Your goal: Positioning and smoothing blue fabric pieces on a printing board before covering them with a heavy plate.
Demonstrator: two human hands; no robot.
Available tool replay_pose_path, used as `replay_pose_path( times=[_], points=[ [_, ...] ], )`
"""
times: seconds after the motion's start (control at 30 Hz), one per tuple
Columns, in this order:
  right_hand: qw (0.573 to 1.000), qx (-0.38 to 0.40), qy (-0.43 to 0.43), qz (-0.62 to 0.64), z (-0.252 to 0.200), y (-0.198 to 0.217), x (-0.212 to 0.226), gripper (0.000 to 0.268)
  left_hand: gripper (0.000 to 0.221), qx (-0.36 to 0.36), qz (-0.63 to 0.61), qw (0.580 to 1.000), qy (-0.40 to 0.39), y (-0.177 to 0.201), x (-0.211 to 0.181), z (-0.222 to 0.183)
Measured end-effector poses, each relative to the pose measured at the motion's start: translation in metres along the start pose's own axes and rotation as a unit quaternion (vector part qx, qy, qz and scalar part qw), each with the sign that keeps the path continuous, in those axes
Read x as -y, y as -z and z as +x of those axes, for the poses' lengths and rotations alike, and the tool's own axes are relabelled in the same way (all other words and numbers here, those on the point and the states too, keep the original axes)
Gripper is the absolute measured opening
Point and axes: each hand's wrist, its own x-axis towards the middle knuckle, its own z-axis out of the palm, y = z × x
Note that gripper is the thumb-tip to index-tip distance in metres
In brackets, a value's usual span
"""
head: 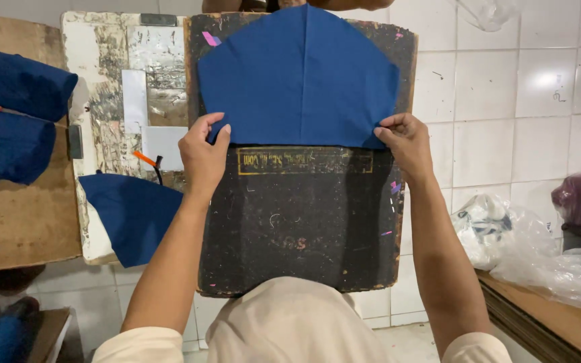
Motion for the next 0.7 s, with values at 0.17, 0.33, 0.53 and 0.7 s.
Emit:
replay_pose_path(
  times=[0.17,0.33,0.53,0.7],
  points=[
    [0.998,0.039,-0.014,0.041,0.007,-0.001,0.04,0.065,0.046,0.017,0.051,0.995,0.082,0.006,-0.022,0.023],
    [0.997,0.008,-0.024,0.068,0.07,-0.004,0.045,0.075,0.047,-0.013,-0.005,0.986,0.166,-0.013,-0.003,0.095],
    [0.971,0.032,0.071,-0.228,0.123,0.011,0.005,0.044,0.038,0.044,0.078,0.988,0.123,-0.02,0.044,0.136],
    [0.918,-0.023,0.144,-0.369,0.13,0.018,-0.011,0.027,0.016,0.013,0.199,0.975,0.1,-0.016,0.061,0.136]
  ],
)
